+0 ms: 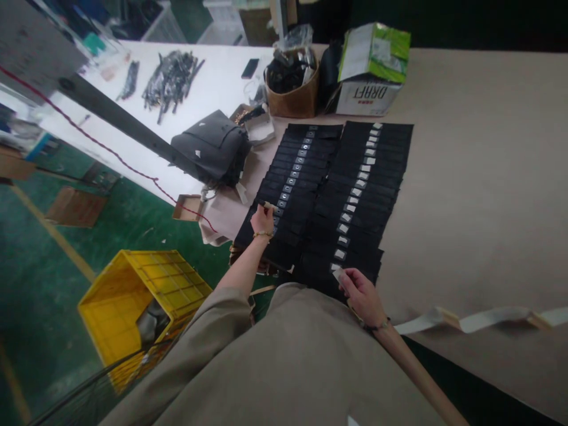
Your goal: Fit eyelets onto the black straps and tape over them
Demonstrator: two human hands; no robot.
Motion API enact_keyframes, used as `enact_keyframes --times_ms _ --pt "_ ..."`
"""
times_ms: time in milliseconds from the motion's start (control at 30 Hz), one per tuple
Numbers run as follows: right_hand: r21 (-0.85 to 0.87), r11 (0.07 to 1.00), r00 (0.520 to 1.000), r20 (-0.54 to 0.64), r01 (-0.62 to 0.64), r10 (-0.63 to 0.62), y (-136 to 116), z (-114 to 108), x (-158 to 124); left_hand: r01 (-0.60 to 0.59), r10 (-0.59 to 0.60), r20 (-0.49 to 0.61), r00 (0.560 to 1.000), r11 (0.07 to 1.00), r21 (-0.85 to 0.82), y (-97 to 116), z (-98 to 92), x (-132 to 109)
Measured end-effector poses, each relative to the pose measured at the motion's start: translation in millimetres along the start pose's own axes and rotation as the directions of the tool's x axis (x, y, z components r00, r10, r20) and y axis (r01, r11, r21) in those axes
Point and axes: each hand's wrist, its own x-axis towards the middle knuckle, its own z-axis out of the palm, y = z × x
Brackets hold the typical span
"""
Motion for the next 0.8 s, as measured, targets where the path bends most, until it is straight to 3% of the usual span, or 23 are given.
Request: enact_keyframes --times_ms 167,333,433,533,633,700,800 --pt "0.002 1.000 0.999 -0.041 -0.020 0.020 0 -3 -1 0.021 -0.018 0.106 0.994 1.000 -0.021 12 11.7 16" --pt "0.046 0.998 0.997 -0.067 -0.031 0.034 2 -1 -3 0.040 -0.054 -0.085 0.995 0.986 -0.165 -10 -5.2 -1" --pt "0.061 0.997 0.997 -0.065 -0.038 0.042 1 3 -2 0.006 -0.027 -0.115 0.993 0.984 -0.180 -28 -12.1 -26" --pt "0.056 0.997 0.998 -0.051 -0.043 0.046 0 6 -1 -0.017 0.011 -0.039 0.999 0.991 -0.133 -38 -8.0 -45" --pt "0.043 0.999 0.999 -0.036 -0.026 0.027 2 8 -2 0.062 -0.058 0.058 0.997 0.995 -0.072 -41 -5.4 -48" --pt "0.040 0.999 0.999 -0.041 -0.012 0.014 3 6 -5 0.093 -0.092 0.010 0.996 0.985 -0.145 -37 -7.1 -47" --pt "0.060 0.998 0.999 -0.049 -0.004 0.007 -3 1 -14 0.154 -0.177 -0.013 0.984 0.890 -0.429 -13 -2.6 -59"
